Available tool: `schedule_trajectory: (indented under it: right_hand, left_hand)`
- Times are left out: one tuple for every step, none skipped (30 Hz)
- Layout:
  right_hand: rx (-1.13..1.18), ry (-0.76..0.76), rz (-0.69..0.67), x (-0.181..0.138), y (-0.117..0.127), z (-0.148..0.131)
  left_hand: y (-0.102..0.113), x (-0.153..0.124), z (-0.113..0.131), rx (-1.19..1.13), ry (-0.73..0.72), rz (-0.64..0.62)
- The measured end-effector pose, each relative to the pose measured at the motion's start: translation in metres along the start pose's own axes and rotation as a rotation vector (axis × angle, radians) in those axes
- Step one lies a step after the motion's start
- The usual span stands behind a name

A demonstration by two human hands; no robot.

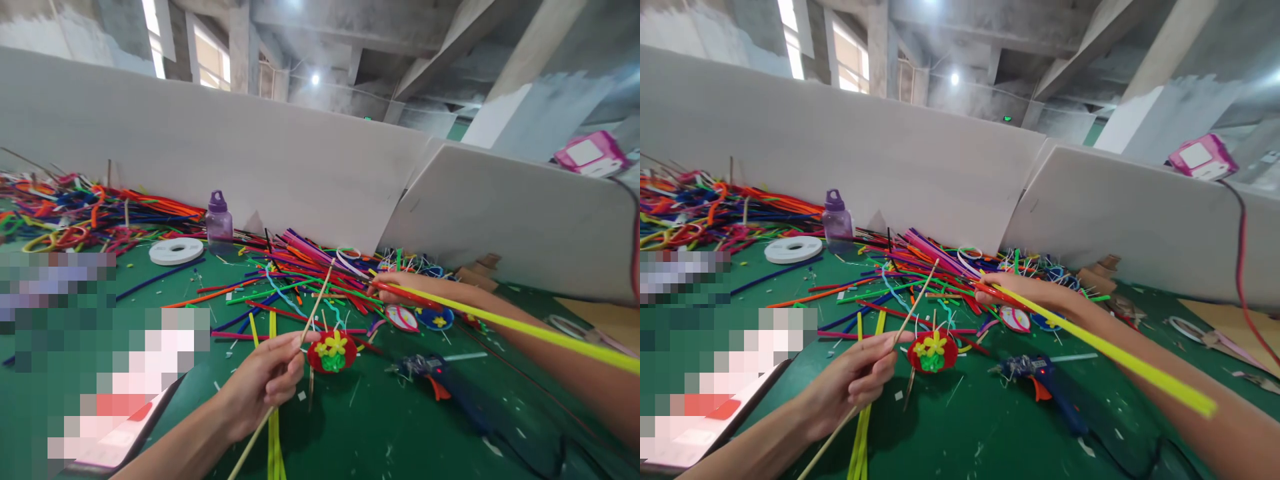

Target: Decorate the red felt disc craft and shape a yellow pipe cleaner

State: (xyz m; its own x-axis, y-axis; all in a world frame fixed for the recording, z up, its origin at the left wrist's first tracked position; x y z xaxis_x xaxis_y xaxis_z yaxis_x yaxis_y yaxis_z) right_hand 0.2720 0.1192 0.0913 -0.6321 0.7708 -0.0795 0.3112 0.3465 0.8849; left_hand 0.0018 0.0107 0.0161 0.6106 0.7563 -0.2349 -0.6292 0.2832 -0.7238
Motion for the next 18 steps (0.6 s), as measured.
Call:
schedule_trajectory:
  right_hand:
    - [-0.008, 0.005, -0.005, 0.000, 0.001, -0.001]
    - [-0.017, 0.012, -0.008, -0.001, 0.001, -0.003]
    - [-0.025, 0.017, -0.009, -0.002, 0.002, -0.007]
    - [-0.032, 0.018, -0.007, -0.002, 0.004, -0.012]
    - [-0.037, 0.016, -0.002, -0.003, 0.004, -0.018]
    - [-0.043, 0.008, 0.006, -0.004, 0.005, -0.024]
    - [-0.053, -0.001, 0.017, -0.005, 0.006, -0.029]
    - [-0.069, -0.011, 0.028, -0.006, 0.006, -0.033]
    - [-0.090, -0.015, 0.032, -0.007, 0.005, -0.036]
    - [-0.113, -0.013, 0.034, -0.007, 0.004, -0.038]
    - [-0.136, -0.004, 0.032, -0.008, 0.004, -0.038]
    - [-0.163, 0.013, 0.033, -0.008, 0.003, -0.037]
    - [-0.191, 0.033, 0.037, -0.009, 0.002, -0.035]
    - [-0.217, 0.052, 0.045, -0.009, 0.001, -0.033]
    - [-0.238, 0.067, 0.053, -0.009, 0.001, -0.031]
    - [-0.252, 0.077, 0.058, -0.010, 0.001, -0.030]
    - [-0.259, 0.084, 0.057, -0.010, 0.000, -0.029]
    - [-0.259, 0.087, 0.055, -0.011, 0.000, -0.028]
  left_hand:
    - [-0.001, 0.000, 0.000, 0.007, 0.000, -0.011]
    - [-0.002, -0.001, 0.000, 0.013, 0.001, -0.024]
    - [-0.003, -0.001, 0.000, 0.018, 0.002, -0.036]
    - [-0.003, -0.001, 0.000, 0.025, 0.004, -0.048]
    - [-0.004, -0.001, 0.000, 0.032, 0.006, -0.058]
    - [-0.004, 0.000, 0.000, 0.039, 0.007, -0.064]
    - [-0.003, 0.000, -0.001, 0.045, 0.006, -0.065]
    - [-0.003, 0.000, -0.001, 0.051, 0.005, -0.062]
    - [-0.002, 0.001, -0.002, 0.056, 0.005, -0.055]
    - [-0.001, 0.001, -0.002, 0.061, 0.005, -0.047]
    - [0.000, 0.002, -0.003, 0.065, 0.004, -0.039]
    - [0.001, 0.002, -0.003, 0.069, 0.001, -0.033]
    - [0.002, 0.002, -0.004, 0.073, -0.006, -0.026]
    - [0.003, 0.002, -0.004, 0.074, -0.013, -0.020]
    - [0.004, 0.003, -0.005, 0.077, -0.020, -0.012]
    - [0.005, 0.003, -0.005, 0.079, -0.027, -0.003]
    - [0.006, 0.003, -0.005, 0.080, -0.030, 0.005]
    - [0.007, 0.003, -0.006, 0.082, -0.030, 0.013]
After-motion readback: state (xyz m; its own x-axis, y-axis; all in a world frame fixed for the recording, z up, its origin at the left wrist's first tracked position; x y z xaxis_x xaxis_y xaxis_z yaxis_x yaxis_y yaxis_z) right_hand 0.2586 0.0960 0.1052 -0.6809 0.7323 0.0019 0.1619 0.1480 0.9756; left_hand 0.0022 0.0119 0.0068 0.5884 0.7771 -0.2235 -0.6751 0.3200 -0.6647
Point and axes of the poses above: each hand's wrist, its own x-axis towards the middle knuckle, its own y-axis out of the back of the hand, z = x × y, the point moved 3 cm from there along x, towards the middle knuckle, and after that the axes turned 3 degrees about y, right-handed, at the moved point
